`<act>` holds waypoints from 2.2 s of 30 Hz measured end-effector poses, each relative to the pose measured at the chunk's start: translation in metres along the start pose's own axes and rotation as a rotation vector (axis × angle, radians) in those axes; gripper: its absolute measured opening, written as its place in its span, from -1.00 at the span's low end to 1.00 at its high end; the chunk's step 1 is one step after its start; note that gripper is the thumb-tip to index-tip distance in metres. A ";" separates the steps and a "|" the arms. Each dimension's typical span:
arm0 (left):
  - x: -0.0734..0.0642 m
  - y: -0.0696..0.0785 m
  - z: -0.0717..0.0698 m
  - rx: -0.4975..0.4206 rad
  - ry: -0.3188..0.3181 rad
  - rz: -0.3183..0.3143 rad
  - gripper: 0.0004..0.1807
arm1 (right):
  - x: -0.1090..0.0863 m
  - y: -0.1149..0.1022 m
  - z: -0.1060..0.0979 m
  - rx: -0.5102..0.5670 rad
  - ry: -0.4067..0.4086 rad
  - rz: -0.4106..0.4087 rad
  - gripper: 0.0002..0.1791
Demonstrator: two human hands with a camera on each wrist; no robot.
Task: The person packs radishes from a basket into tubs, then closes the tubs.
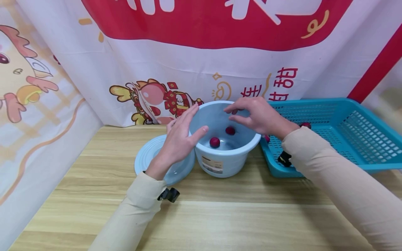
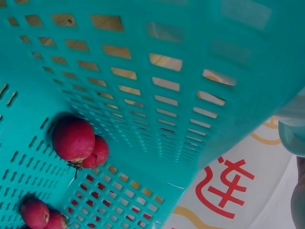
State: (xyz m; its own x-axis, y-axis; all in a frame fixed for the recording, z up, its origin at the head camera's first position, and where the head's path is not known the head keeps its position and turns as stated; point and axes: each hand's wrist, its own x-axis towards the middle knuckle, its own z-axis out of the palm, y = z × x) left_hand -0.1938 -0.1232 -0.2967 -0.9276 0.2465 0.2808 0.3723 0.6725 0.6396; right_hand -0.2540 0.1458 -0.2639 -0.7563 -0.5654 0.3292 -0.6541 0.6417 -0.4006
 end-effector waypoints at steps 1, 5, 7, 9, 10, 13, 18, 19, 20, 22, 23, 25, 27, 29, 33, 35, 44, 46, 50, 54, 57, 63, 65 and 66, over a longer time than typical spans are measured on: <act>0.000 0.000 0.000 0.001 0.000 0.000 -0.13 | 0.000 0.000 0.000 0.002 0.000 -0.003 -0.58; -0.001 -0.001 0.000 0.002 -0.002 0.002 -0.13 | 0.001 0.001 0.001 0.011 0.013 -0.021 -0.59; 0.000 -0.001 0.000 0.003 -0.001 0.002 -0.13 | 0.001 0.002 0.002 0.016 0.026 -0.031 -0.60; 0.000 -0.001 -0.001 0.004 -0.001 0.002 -0.13 | 0.001 0.003 0.002 0.028 0.043 -0.039 -0.61; 0.000 -0.001 -0.001 0.005 -0.001 0.003 -0.13 | 0.001 0.004 0.002 0.038 0.052 -0.041 -0.62; 0.001 -0.001 -0.001 0.003 -0.002 0.001 -0.13 | -0.001 0.004 0.001 0.073 0.084 -0.032 -0.63; 0.001 -0.001 0.000 -0.003 0.001 0.006 -0.13 | -0.006 0.008 -0.006 0.144 0.164 0.056 -0.60; 0.001 -0.001 0.000 -0.003 0.002 0.006 -0.13 | -0.008 0.010 -0.008 0.159 0.180 0.083 -0.59; 0.001 -0.001 0.000 -0.002 0.005 0.007 -0.13 | -0.009 0.012 -0.010 0.176 0.195 0.113 -0.58; 0.001 -0.001 0.000 -0.002 0.009 0.010 -0.13 | -0.012 0.018 -0.015 0.201 0.222 0.169 -0.56; 0.001 -0.001 0.000 -0.001 0.010 0.012 -0.13 | -0.014 0.022 -0.017 0.212 0.231 0.198 -0.55; 0.001 -0.001 -0.001 0.002 0.012 0.014 -0.13 | -0.018 0.032 -0.021 0.232 0.241 0.247 -0.52; 0.001 -0.001 -0.001 0.003 0.012 0.018 -0.13 | -0.023 0.043 -0.023 0.230 0.239 0.281 -0.49; 0.002 -0.001 0.000 0.005 0.011 0.016 -0.13 | -0.027 0.055 -0.025 0.217 0.224 0.312 -0.44; 0.001 0.000 0.000 0.007 0.012 0.011 -0.13 | -0.033 0.075 -0.031 0.178 0.138 0.360 -0.41; 0.001 0.000 0.000 0.004 0.011 0.010 -0.13 | -0.035 0.083 -0.034 0.153 0.070 0.392 -0.41; 0.001 0.000 0.000 0.005 0.006 0.009 -0.13 | -0.042 0.111 -0.034 0.116 -0.174 0.484 -0.43; 0.001 -0.001 0.000 0.002 0.007 0.012 -0.14 | -0.043 0.117 -0.032 0.113 -0.215 0.469 -0.45; 0.001 0.000 0.001 0.002 0.006 0.010 -0.14 | -0.046 0.123 -0.028 0.120 -0.296 0.443 -0.51; 0.001 -0.001 0.001 0.001 0.005 0.006 -0.13 | -0.048 0.126 -0.024 0.141 -0.361 0.427 -0.56; 0.001 -0.001 0.001 0.000 0.006 0.007 -0.14 | -0.049 0.127 -0.022 0.163 -0.389 0.413 -0.58; 0.002 0.001 0.001 0.005 0.009 0.010 -0.14 | -0.052 0.132 -0.018 0.181 -0.409 0.410 -0.57; 0.001 0.000 0.001 0.005 0.010 0.010 -0.14 | -0.052 0.133 -0.016 0.184 -0.411 0.417 -0.58; 0.001 0.000 0.001 0.006 0.010 0.010 -0.14 | -0.051 0.133 -0.016 0.185 -0.413 0.421 -0.58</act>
State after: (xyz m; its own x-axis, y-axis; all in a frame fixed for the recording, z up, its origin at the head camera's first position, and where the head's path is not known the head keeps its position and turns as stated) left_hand -0.1949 -0.1223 -0.2965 -0.9235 0.2458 0.2944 0.3811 0.6742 0.6327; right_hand -0.3023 0.2683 -0.3207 -0.8565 -0.4605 -0.2330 -0.2588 0.7738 -0.5781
